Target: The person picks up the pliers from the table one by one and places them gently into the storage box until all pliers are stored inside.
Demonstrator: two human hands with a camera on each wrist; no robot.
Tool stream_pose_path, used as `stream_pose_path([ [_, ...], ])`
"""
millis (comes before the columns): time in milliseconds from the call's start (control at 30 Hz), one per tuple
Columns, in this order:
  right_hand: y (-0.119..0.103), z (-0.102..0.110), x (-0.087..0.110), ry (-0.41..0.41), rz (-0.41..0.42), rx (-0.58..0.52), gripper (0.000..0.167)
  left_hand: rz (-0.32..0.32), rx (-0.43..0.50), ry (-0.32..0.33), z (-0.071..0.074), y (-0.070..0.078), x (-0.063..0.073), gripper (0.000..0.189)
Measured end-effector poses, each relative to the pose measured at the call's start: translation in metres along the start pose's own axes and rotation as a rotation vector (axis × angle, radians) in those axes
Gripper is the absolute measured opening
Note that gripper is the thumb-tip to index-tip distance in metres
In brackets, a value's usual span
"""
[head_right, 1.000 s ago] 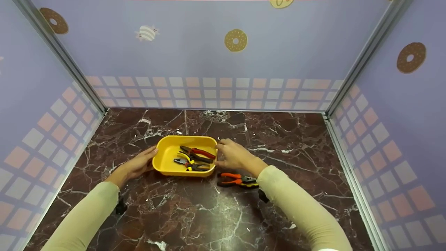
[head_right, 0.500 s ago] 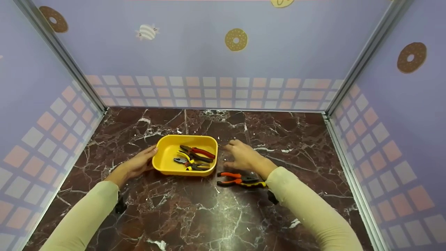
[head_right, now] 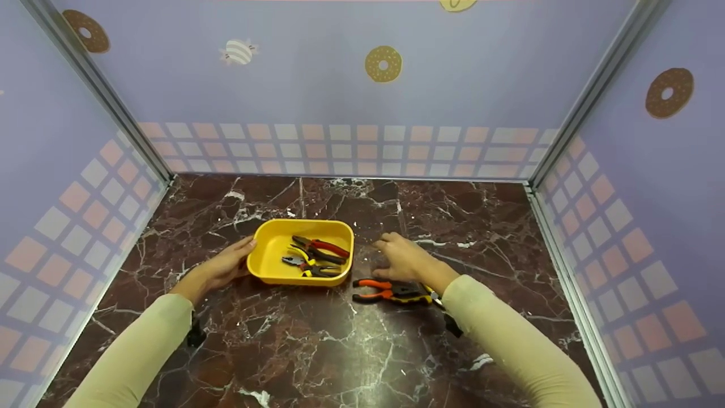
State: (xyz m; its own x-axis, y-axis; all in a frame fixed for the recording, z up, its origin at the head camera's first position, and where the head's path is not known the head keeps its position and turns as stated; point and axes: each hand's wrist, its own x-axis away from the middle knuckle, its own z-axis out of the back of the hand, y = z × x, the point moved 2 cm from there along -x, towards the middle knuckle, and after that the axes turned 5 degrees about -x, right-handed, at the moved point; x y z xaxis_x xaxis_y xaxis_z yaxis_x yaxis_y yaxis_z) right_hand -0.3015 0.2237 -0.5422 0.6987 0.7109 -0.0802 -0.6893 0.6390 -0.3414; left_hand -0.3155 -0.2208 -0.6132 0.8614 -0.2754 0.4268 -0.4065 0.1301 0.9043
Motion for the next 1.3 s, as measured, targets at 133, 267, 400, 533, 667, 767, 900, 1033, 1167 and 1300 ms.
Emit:
stream_pose_path([
  [133,0.0,-0.003,0.003,0.0,0.006,0.015,0.065,0.004,0.008,0.005,0.0,0.001,0.001,0.067],
  [267,-0.002,-0.007,0.005,0.0,0.026,0.029,0.064,0.009,0.011,0.013,0.0,0.001,0.002,0.067],
  [400,-0.005,-0.011,0.006,0.004,0.043,0.031,0.062,0.01,0.005,0.01,0.001,0.003,0.003,0.069],
  [533,-0.009,-0.017,0.007,-0.02,0.039,0.022,0.062,0.011,0.0,0.005,0.0,0.004,0.004,0.068],
  [667,-0.011,-0.023,0.008,-0.053,0.017,-0.005,0.063,0.01,0.003,0.002,0.0,0.004,0.004,0.066],
  [767,-0.013,-0.026,0.009,-0.06,0.023,-0.018,0.062,0.006,0.004,0.002,0.0,0.003,0.004,0.066],
  [900,-0.015,-0.031,0.008,-0.054,0.052,-0.006,0.061,0.003,-0.003,0.004,0.001,0.002,0.002,0.066],
  [1033,-0.017,-0.036,0.008,-0.06,0.072,-0.004,0.06,0.004,-0.003,0.006,0.001,0.0,0.001,0.066],
  [1167,-0.017,-0.042,0.01,-0.077,0.059,-0.018,0.06,0.008,0.004,0.011,0.001,0.0,0.002,0.066],
  [1300,-0.018,-0.048,0.011,-0.074,0.064,-0.014,0.056,0.006,0.008,0.015,0.001,0.0,0.002,0.067],
])
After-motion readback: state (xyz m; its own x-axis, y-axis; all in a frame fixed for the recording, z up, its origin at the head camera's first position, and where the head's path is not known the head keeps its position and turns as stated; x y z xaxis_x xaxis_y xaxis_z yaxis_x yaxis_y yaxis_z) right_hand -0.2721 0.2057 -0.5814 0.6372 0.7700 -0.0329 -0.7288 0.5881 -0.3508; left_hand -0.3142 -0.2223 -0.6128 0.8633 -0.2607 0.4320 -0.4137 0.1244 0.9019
